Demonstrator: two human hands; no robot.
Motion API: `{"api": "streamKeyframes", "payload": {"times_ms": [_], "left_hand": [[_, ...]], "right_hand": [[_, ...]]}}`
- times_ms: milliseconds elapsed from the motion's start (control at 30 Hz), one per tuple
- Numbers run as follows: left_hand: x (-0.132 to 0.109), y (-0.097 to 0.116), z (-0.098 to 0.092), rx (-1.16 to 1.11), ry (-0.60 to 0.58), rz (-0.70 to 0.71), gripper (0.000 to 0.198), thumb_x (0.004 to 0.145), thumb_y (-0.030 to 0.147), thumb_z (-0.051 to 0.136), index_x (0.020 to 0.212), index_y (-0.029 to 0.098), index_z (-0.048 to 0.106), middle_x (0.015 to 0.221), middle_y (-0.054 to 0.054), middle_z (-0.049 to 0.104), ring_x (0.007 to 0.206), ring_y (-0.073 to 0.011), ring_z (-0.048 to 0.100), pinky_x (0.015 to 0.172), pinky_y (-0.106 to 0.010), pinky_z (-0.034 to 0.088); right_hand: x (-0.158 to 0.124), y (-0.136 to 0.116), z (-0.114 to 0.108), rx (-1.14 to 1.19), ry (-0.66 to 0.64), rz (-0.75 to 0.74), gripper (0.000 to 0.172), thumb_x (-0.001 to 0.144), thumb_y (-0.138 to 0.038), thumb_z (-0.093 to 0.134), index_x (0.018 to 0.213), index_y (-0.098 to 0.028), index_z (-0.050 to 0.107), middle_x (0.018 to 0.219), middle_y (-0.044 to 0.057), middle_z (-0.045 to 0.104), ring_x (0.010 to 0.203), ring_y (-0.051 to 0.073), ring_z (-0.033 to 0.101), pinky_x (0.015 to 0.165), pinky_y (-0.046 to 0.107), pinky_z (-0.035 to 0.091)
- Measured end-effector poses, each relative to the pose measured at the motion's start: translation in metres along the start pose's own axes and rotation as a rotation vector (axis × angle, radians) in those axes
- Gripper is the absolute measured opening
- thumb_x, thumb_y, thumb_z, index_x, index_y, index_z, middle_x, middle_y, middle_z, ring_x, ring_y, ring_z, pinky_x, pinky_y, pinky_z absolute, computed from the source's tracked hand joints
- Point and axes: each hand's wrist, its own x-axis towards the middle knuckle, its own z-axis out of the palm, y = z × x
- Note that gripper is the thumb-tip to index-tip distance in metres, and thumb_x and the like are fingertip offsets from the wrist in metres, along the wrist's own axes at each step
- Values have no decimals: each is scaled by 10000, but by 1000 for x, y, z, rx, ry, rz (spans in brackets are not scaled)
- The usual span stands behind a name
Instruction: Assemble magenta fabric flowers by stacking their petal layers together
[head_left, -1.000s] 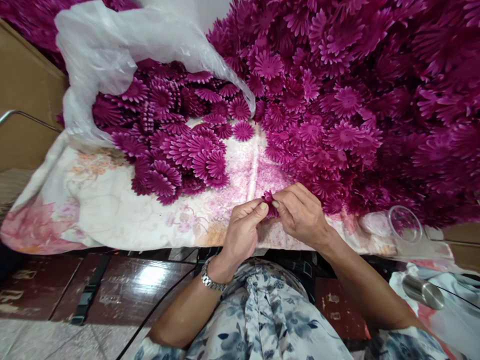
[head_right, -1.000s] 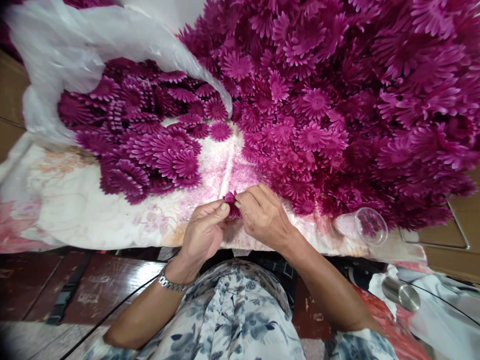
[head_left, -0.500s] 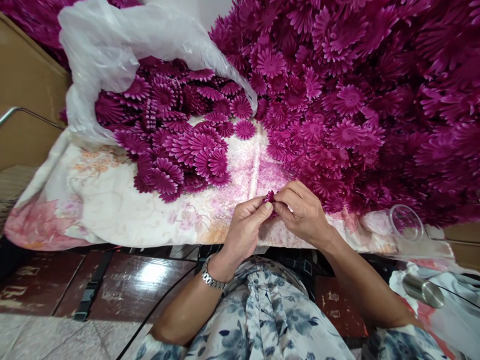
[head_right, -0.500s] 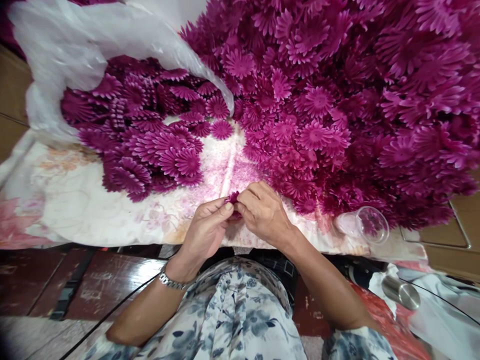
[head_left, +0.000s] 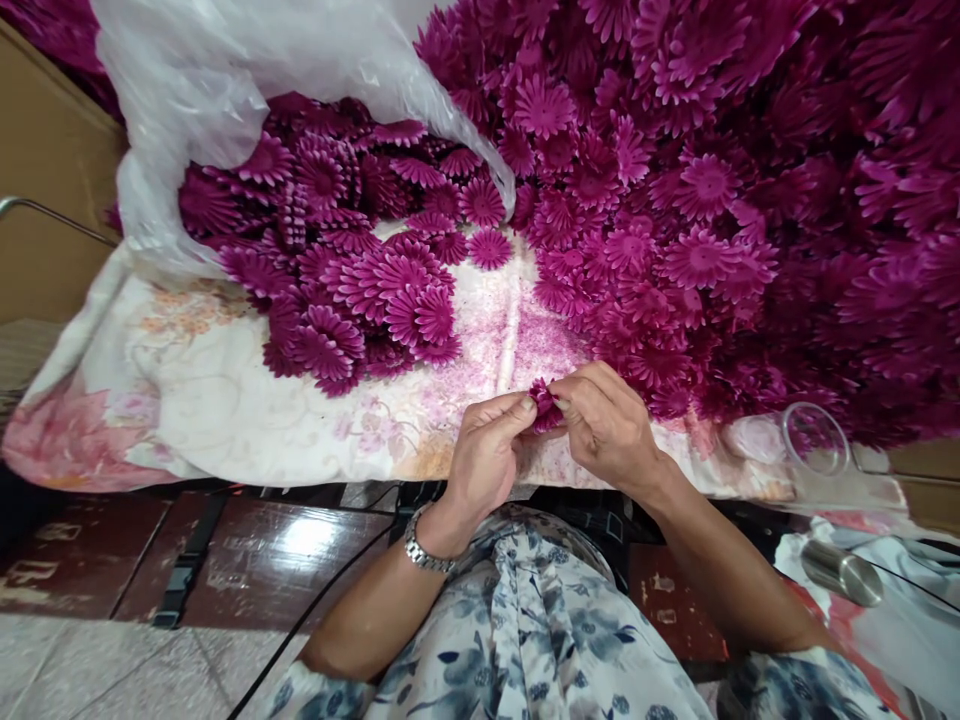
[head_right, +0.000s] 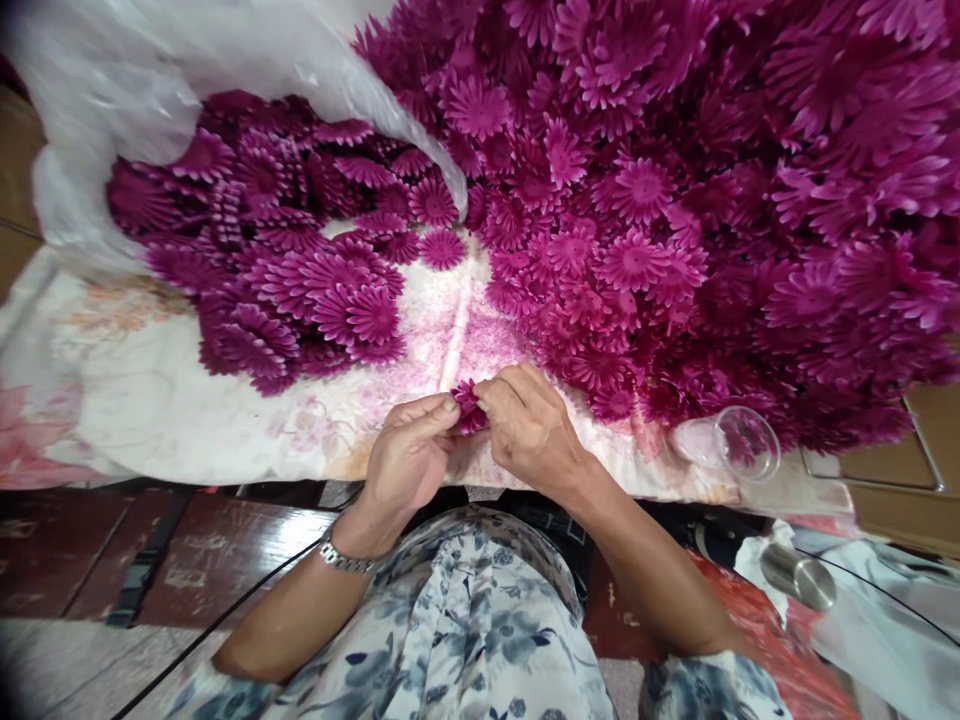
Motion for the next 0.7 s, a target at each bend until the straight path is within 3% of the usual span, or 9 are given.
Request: {"api": "streamKeyframes", "payload": {"times_ms": [133,233,400,500,567,633,700], "left_hand": [[2,0,-3,58,39,115,275,591,317,774,480,127,609,491,29,513,497,-72,438,542,-214,461],[4,1,-7,70,64,186,287,600,329,772,480,126,608,466,31,483,489,-65,429,520,-190,427],[3,6,-13,33,7,137,218,598,327,772,557,139,669,526,9,573,514,-93,508,586,-267,519],[2,6,-12,16,10,75,179,600,312,769,614,147,702,587,-1,623,550,-108,558,613,-303,552],[3,6,-10,15,21,59,186,599,316,771,634,143,711,627,-12,648,591,-119,584,621,-305,559],[4,5,-8,20,27,57,203,588,321,779,634,137,708,639,-15,652,604,-119,584,605,-287,554],[4,3,-6,30,27,72,219,584,327,783,621,131,693,611,-3,628,579,-104,559,579,-260,537]], "right_hand": [[2,-4,-2,-125,-6,-8,120,836,-67,467,832,-175,518,666,42,562,673,172,515,631,308,440],[8,3,-13,-187,61,33,132,838,-79,471,776,-191,505,650,28,548,657,158,517,613,285,440],[29,57,-70,-612,314,197,185,911,-172,423,798,-175,569,696,40,550,655,155,532,586,292,389],[41,78,-96,-683,250,320,179,903,-296,480,930,-177,610,815,91,578,864,247,551,701,365,411],[43,70,-91,-591,199,297,161,875,-313,537,937,-189,620,832,93,596,880,245,550,713,367,429],[39,48,-69,-382,146,185,107,854,-283,577,850,-187,622,774,67,610,772,189,558,656,317,450],[31,25,-41,-35,-101,64,79,844,-249,595,814,-176,605,740,36,605,700,139,552,625,267,465]]}}
